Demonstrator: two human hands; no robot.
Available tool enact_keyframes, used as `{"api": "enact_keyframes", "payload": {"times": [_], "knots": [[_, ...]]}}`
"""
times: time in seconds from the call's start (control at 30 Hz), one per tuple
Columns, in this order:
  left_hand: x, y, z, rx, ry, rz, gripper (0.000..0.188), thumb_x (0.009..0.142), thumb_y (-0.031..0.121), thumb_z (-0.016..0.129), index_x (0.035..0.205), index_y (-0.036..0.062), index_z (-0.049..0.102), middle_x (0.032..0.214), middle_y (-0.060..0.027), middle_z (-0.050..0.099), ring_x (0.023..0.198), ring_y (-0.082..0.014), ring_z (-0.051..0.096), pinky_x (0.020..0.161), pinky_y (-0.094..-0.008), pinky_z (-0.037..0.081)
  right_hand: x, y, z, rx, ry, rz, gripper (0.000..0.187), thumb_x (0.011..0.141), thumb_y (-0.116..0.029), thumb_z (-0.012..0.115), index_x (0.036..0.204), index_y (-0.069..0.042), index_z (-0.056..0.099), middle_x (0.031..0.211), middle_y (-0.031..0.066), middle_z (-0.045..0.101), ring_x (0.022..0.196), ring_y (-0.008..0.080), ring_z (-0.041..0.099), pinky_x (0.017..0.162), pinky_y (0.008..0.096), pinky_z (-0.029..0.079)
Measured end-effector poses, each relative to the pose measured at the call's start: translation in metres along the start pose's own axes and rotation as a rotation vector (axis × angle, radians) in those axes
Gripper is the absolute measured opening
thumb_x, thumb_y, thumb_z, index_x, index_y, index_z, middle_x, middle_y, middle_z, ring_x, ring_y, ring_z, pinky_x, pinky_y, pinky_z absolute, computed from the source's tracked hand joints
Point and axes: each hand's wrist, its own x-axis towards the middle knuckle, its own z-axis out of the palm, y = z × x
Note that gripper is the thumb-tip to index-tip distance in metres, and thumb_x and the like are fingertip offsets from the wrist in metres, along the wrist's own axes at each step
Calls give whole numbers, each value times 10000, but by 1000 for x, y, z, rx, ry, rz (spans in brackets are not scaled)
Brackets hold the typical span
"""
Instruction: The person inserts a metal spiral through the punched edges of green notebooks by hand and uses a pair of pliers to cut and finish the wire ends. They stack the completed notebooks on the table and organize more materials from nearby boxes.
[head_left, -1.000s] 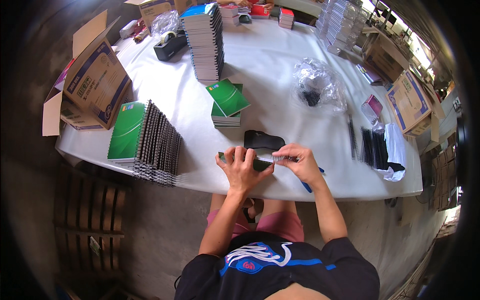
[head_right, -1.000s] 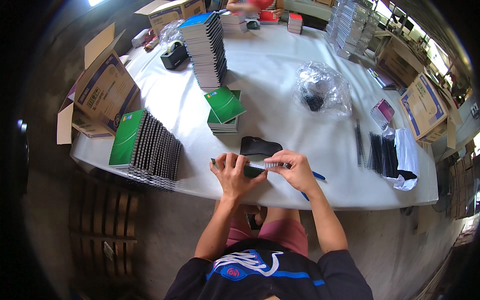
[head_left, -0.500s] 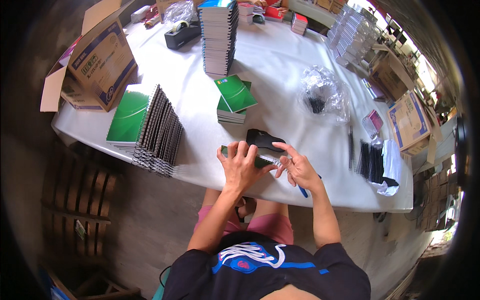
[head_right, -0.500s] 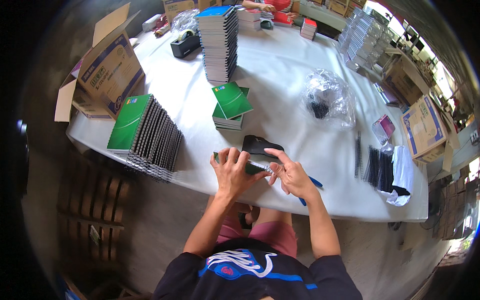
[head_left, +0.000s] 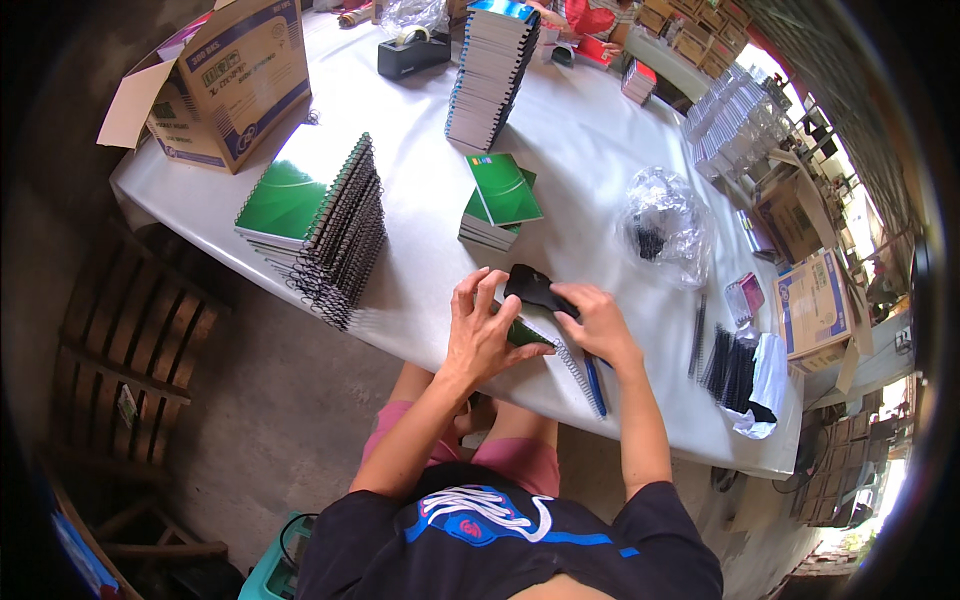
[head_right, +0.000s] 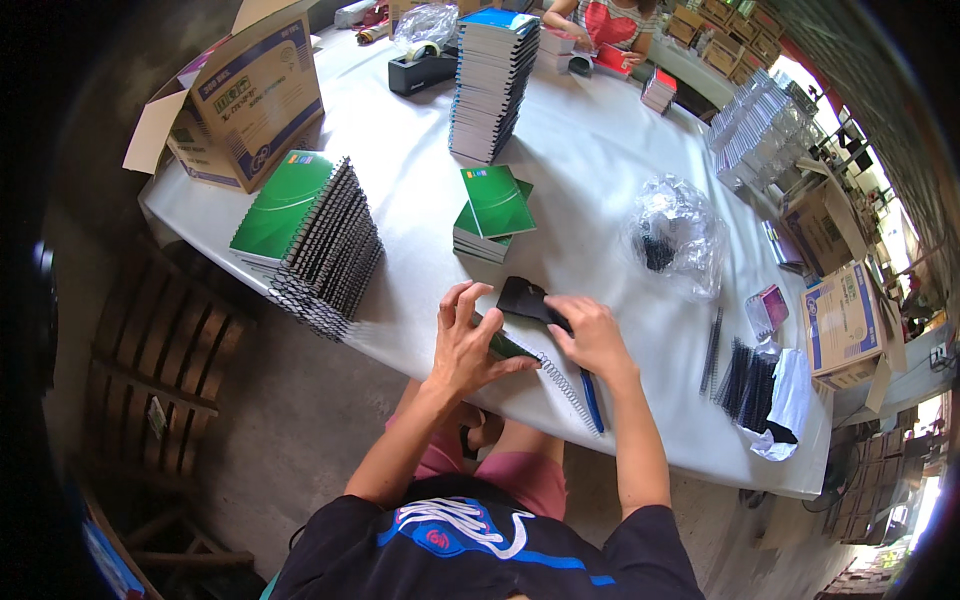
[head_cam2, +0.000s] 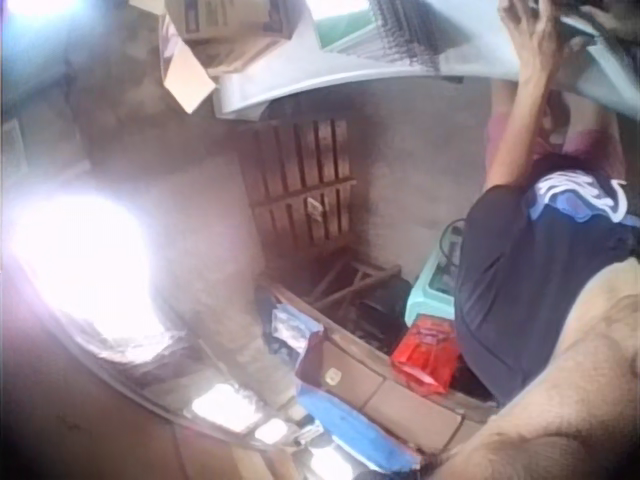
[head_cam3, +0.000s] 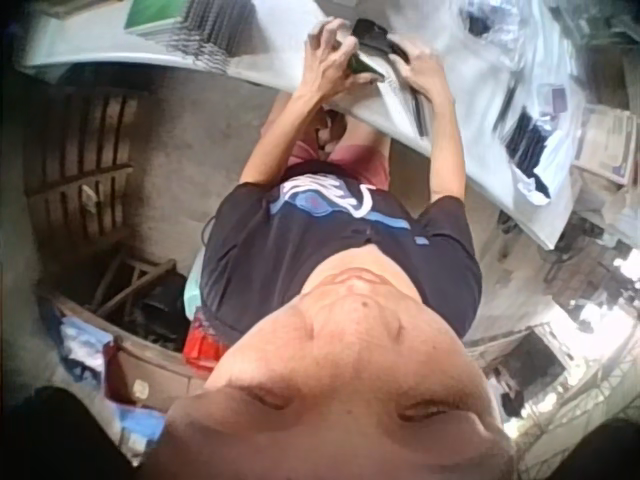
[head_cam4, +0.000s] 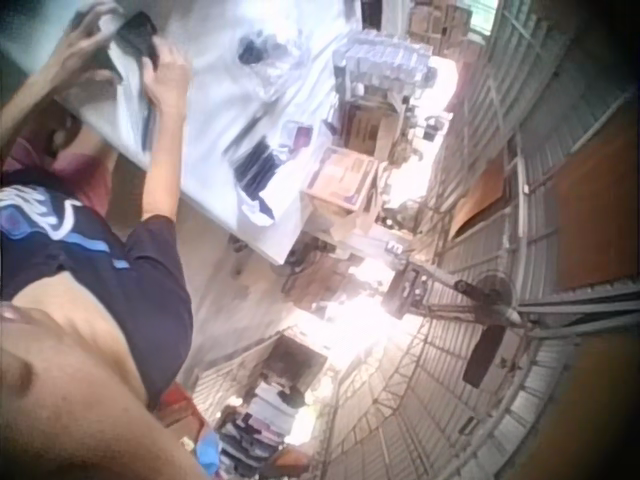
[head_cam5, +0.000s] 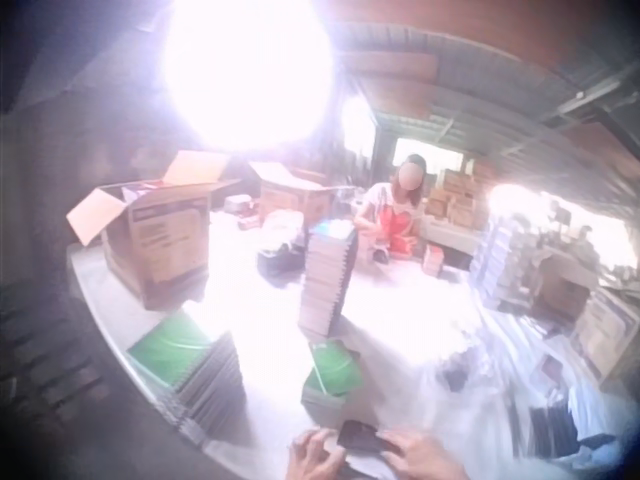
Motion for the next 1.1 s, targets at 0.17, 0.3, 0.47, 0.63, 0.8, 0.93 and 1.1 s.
{"api": "enact_keyframes", "payload": {"times": [0.17,0.3,0.47,0.63,0.8,0.93,1.1], "knots": [[0,-2,1,-69,-1,-53,655,486,562,808,800,45,558,1203,-137,421,1222,-366,331,981,-490,318,-7,-1,-1,504,16,446,302,723,-3,569,1012,16,656,1059,182,638,915,311,635,820,339,508],[0,-3,1,-65,-15,-30,660,503,584,806,708,30,513,1203,-148,411,1234,-385,302,1002,-488,342,-14,-8,13,167,50,59,411,689,17,555,1099,20,595,1035,197,632,878,327,631,821,341,507],[-3,-4,0,-59,-5,-26,659,496,580,811,700,30,513,1209,-150,414,1238,-386,303,1000,-488,347,-19,-11,5,501,-68,253,379,704,33,619,1081,6,605,1011,135,664,861,225,640,815,318,503],[0,-4,0,-83,-14,-31,666,476,582,818,697,33,512,1212,-152,410,1238,-387,305,999,-485,347,-35,0,-5,1276,193,487,330,731,64,687,1053,13,639,1005,111,678,894,175,648,826,319,510],[-1,-5,-1,-76,-24,-38,667,467,582,821,689,37,507,1216,-154,406,1235,-388,308,1001,-483,344,-39,-16,3,1264,19,278,170,784,-26,601,912,42,690,1042,224,654,971,299,645,898,385,495],[0,-4,-3,-92,-44,-37,662,452,577,823,708,45,523,1228,-149,407,1250,-383,301,1009,-481,335,-35,-15,-4,1190,40,11,153,777,-43,621,887,15,710,1013,242,657,955,317,652,910,405,488],[1,-4,-3,-114,-57,-52,647,432,552,835,750,62,556,1253,-141,404,1270,-373,299,1036,-475,314,-24,-6,-4,1466,96,-131,178,757,11,619,906,0,716,1002,198,675,934,276,663,901,381,491]]}}
